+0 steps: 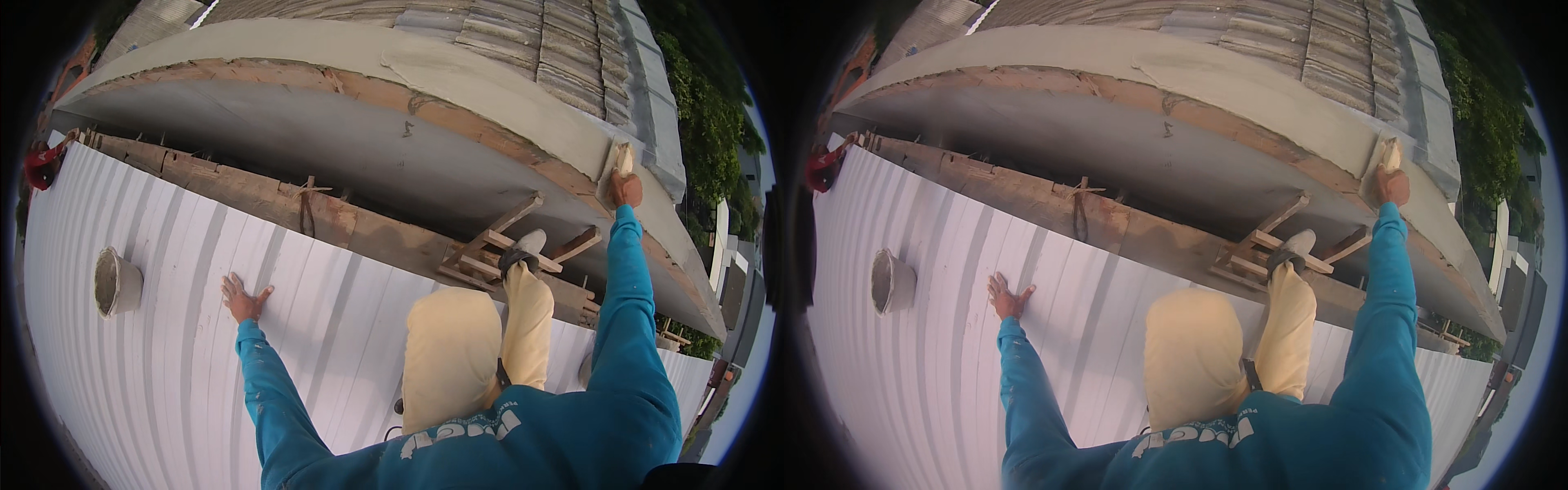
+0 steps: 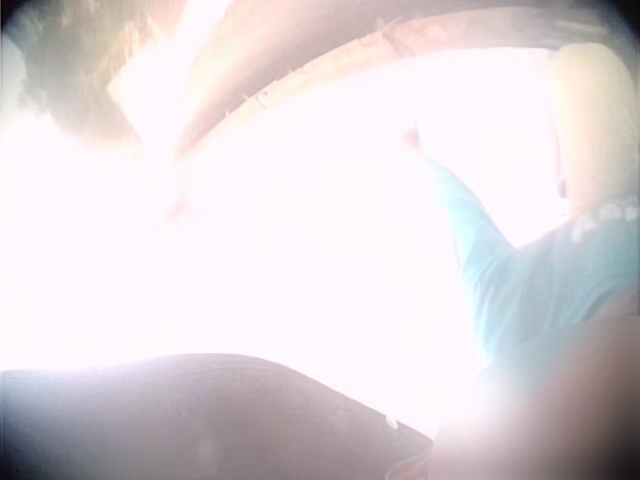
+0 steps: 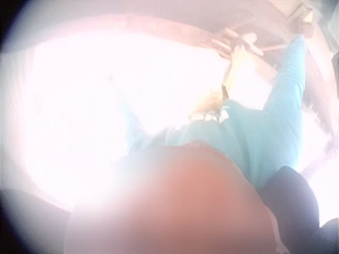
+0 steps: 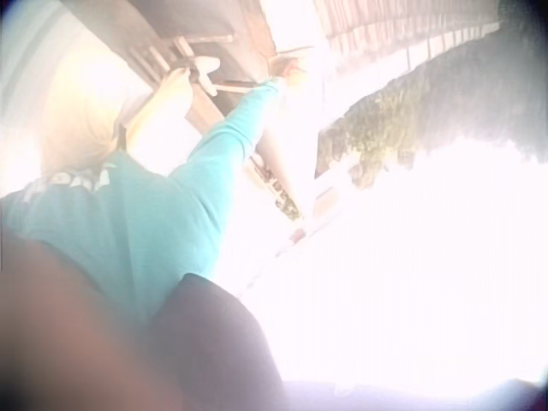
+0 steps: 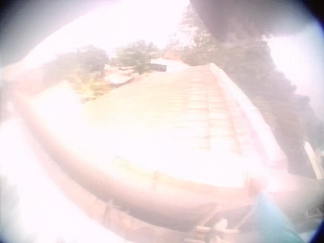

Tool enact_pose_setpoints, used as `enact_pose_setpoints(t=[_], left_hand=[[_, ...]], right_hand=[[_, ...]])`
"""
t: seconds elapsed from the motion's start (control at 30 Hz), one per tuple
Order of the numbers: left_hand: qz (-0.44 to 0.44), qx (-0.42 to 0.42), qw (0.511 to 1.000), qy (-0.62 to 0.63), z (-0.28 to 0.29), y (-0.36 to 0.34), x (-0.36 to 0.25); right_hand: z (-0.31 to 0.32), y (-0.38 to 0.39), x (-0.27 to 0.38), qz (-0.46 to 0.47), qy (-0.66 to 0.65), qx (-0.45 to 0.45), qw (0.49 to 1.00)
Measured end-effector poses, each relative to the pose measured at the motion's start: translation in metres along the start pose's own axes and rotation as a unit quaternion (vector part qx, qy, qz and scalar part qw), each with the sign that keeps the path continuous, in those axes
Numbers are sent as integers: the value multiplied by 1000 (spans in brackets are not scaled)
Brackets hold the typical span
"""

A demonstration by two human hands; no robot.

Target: The person scoops wet cement from a bucket using a trowel and applies it to a roof edge. They smooth the cement with the trowel and hand, repeatedly adding material and leveling the surface along the roofline.

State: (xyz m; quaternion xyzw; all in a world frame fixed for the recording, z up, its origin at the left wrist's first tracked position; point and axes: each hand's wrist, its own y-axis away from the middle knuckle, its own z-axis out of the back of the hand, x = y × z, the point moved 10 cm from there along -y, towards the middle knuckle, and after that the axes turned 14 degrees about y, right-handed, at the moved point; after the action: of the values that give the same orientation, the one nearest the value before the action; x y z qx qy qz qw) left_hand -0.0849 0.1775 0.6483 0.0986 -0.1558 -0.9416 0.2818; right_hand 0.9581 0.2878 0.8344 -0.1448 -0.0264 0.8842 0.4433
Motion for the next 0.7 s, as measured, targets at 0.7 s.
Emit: enact_pose_setpoints(t=[0.7], left_hand=[[-9, 1, 1000, -10, 5, -1, -13]], right_hand=[[134, 172, 488, 149, -287, 46, 945]])
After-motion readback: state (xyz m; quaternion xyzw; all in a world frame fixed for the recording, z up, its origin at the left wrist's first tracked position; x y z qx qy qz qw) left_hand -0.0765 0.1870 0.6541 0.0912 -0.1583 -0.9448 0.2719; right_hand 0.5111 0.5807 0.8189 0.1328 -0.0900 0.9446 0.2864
